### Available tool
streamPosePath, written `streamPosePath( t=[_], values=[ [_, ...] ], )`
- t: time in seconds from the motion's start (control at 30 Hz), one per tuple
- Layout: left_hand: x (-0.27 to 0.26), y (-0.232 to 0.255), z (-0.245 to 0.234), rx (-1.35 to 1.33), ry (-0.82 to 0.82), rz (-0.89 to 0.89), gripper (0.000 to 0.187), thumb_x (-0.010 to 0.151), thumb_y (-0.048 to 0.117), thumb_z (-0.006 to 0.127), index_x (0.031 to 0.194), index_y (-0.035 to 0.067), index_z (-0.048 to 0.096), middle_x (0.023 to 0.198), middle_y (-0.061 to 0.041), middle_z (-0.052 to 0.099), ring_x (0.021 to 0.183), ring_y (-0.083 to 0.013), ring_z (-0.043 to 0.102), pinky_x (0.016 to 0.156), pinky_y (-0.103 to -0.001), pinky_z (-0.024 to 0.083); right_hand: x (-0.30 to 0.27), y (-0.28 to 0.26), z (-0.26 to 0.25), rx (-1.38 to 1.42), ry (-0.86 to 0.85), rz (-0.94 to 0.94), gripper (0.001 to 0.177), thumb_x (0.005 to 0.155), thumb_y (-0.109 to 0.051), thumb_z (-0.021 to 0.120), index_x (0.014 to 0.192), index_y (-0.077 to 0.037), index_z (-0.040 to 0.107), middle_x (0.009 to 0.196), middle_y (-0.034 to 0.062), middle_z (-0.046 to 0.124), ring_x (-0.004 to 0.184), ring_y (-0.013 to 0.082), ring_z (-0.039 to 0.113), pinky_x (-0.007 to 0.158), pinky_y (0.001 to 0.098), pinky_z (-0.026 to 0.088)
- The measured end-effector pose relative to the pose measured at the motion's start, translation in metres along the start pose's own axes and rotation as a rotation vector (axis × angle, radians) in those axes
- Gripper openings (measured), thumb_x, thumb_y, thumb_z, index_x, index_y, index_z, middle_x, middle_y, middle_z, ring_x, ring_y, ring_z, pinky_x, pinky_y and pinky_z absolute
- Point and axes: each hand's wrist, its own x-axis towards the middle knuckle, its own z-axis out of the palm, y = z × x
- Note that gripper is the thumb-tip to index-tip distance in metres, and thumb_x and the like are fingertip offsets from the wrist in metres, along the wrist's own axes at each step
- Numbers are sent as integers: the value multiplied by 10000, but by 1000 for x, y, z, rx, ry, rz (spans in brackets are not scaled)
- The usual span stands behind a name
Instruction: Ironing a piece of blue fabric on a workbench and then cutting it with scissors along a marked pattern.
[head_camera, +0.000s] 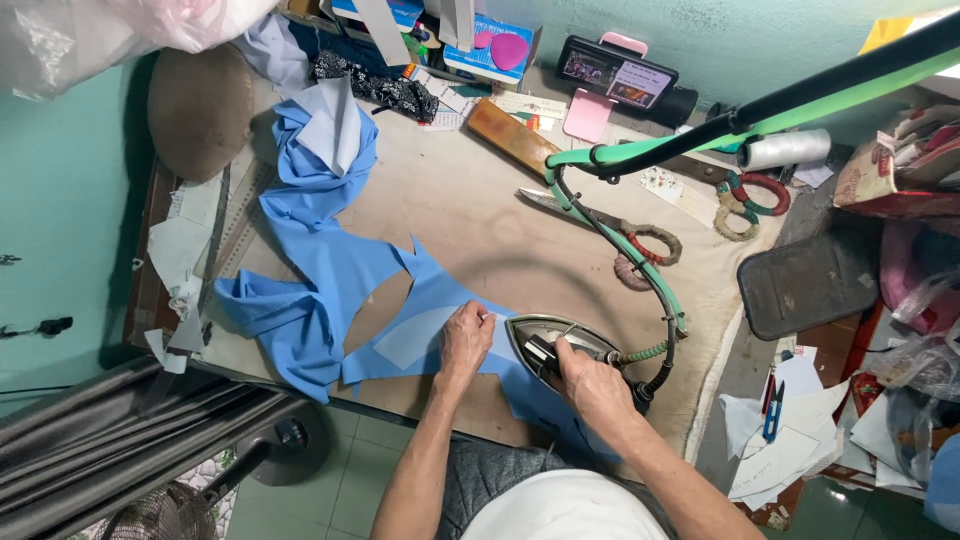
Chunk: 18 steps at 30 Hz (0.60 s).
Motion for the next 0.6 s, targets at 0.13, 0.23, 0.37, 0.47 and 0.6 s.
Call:
streamPosePath(
  t=[0.13, 0.23, 0.37, 0.47, 0.6],
  values=[
    [-2, 6, -4, 12, -9, -6, 166, 880, 258, 698, 884, 104, 636, 795, -134, 668, 850, -371, 700, 673, -466, 556, 5, 0, 5, 1, -24, 5, 364, 947, -436, 528, 1177, -176, 417, 839, 171, 645, 750, 476, 698, 694, 597, 572],
    [-5, 5, -6, 7, -4, 7, 170, 879, 255, 704, 884, 100, 636, 791, -141, 666, 849, -382, 696, 673, -474, 556, 7, 1, 10, 10, -25, 13, 363, 947, -426, 543, 1172, -170, 418, 834, 166, 647, 752, 470, 701, 692, 590, 574],
    [-5, 4, -6, -2, 12, 43, 165, 883, 246, 704, 876, 97, 632, 776, -146, 659, 835, -393, 691, 669, -481, 553, 9, 6, 17, -2, -30, 16, 394, 953, -445, 534, 1203, -167, 409, 851, 163, 654, 769, 457, 709, 717, 590, 575],
    [-4, -1, -1, 2, 23, 42, 167, 882, 249, 706, 869, 102, 629, 769, -140, 656, 828, -389, 691, 667, -488, 549, -2, -9, -9, -20, -16, 35, 362, 962, -405, 508, 1218, -168, 414, 839, 161, 656, 767, 444, 714, 730, 581, 579],
    [-3, -4, 0, 24, 31, 46, 180, 883, 280, 706, 864, 121, 623, 762, -111, 653, 825, -364, 697, 656, -472, 551, 0, -10, -9, 0, -17, 30, 396, 947, -433, 541, 1216, -172, 413, 840, 161, 657, 779, 444, 717, 733, 587, 584]
  ],
)
